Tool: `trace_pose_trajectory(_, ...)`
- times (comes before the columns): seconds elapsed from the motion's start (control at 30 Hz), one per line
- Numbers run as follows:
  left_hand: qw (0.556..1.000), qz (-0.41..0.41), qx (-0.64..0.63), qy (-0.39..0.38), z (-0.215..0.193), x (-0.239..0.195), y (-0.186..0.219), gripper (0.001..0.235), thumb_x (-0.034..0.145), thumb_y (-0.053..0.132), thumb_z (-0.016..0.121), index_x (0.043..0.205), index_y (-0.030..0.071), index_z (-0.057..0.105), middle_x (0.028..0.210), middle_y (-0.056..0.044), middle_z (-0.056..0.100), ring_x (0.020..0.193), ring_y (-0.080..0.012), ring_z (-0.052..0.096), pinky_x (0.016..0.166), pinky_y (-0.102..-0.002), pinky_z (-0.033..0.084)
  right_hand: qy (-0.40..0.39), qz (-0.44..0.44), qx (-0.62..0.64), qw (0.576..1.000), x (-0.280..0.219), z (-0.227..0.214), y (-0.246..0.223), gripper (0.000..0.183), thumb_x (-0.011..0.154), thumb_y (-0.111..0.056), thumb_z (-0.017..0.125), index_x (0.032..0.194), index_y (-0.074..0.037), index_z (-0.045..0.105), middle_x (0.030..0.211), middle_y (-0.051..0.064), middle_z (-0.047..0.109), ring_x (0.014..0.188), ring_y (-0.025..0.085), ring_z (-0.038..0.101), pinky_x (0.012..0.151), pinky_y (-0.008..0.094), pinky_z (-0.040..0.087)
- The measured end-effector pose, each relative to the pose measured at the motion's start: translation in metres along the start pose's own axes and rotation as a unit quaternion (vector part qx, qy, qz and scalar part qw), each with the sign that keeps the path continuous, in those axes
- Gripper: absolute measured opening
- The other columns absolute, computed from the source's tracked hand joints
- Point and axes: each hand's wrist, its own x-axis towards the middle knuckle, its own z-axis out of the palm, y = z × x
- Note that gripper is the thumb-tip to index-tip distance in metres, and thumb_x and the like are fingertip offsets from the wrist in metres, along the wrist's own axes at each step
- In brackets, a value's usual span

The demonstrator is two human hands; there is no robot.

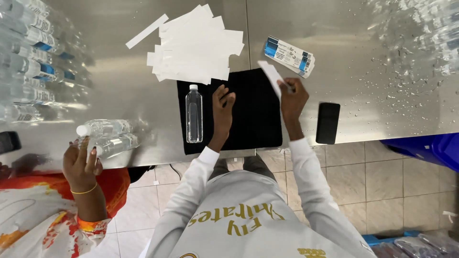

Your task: The person repeatedly picks up water bottles, wraps printed labels around them, and places them on a black mat. Another person is visible on the left side of the frame, also handling bottles.

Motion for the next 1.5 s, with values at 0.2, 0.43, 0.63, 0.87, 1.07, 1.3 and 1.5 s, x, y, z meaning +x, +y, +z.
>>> trace_pose_trajectory(0.2,0.999,-0.034,-0.004,-0.017,-0.028,-0.041,-0.031,0.059,0.109,0.037,0.072,0.156,0.008,0.05,0.147,-0.021,0.054,0.131,-0.0308,0.066,0.106,-0.041,0.061,0.079,-0.363,-0.297,0.88,0.136,0.035,0.108,0.021,0.093,-0.007,0.085,0.099,-0.022,0.072,0.1,-0.004,0.069,0.099,0.021,0.069,0.092,0.041,0.055)
trace_pose_trajectory(0.43,0.996,-0.072,-0.053,-0.021,-0.033,-0.061,-0.053,0.051,0.113,0.038,0.065,0.149,0.004,0.058,0.137,-0.025,0.067,0.12,-0.0368,0.074,0.096,-0.046,0.067,0.04,-0.283,-0.142,0.948,0.058,0.01,0.044,0.015,0.094,-0.01,0.092,0.099,-0.017,0.081,0.101,0.001,0.079,0.101,0.026,0.075,0.094,0.042,0.057)
trace_pose_trajectory(0.63,0.997,0.015,-0.039,-0.06,-0.002,-0.041,0.014,0.048,0.109,0.031,0.075,0.148,0.006,0.062,0.13,-0.02,0.073,0.117,-0.0315,0.075,0.1,-0.044,0.064,-0.167,0.024,0.057,0.984,-0.077,-0.024,-0.063,0.033,0.092,-0.034,0.098,0.116,-0.018,0.082,0.099,0.004,0.081,0.093,0.013,0.073,0.09,0.036,0.059)
trace_pose_trajectory(0.87,0.999,0.027,-0.018,0.018,-0.005,-0.066,0.027,0.027,0.105,0.028,0.081,0.115,0.004,0.075,0.098,-0.016,0.075,0.086,-0.0266,0.081,0.082,-0.042,0.069,-0.099,-0.275,-0.008,0.956,-0.125,-0.018,-0.078,0.04,0.103,-0.004,0.082,0.142,-0.009,0.072,0.14,0.015,0.067,0.136,0.039,0.064,0.105,0.051,0.06)
trace_pose_trajectory(1.07,0.995,0.001,-0.086,-0.046,-0.016,-0.087,0.015,0.016,0.114,0.017,0.066,0.121,0.005,0.076,0.098,-0.01,0.074,0.093,-0.0165,0.075,0.088,-0.039,0.065,-0.228,-0.085,0.078,0.967,-0.153,-0.01,-0.088,0.034,0.107,-0.02,0.079,0.139,-0.008,0.075,0.136,0.016,0.075,0.131,0.034,0.07,0.109,0.049,0.057)
trace_pose_trajectory(1.3,0.992,-0.043,-0.101,-0.069,-0.023,-0.101,0.04,0.019,0.11,0.021,0.074,0.118,0.007,0.083,0.1,-0.012,0.081,0.097,-0.0154,0.076,0.09,-0.036,0.065,-0.18,0.131,0.167,0.961,-0.166,-0.008,-0.097,0.042,0.098,-0.042,0.086,0.128,-0.013,0.082,0.117,0.01,0.081,0.104,0.016,0.073,0.085,0.034,0.06)
trace_pose_trajectory(1.5,0.985,-0.064,-0.14,-0.084,-0.018,-0.111,0.017,0.021,0.11,0.013,0.071,0.124,0.001,0.079,0.099,-0.017,0.077,0.096,-0.0199,0.073,0.088,-0.041,0.066,-0.196,0.028,0.117,0.973,-0.177,-0.014,-0.096,0.032,0.109,-0.032,0.078,0.133,-0.011,0.08,0.123,0.014,0.081,0.119,0.026,0.076,0.103,0.044,0.06)
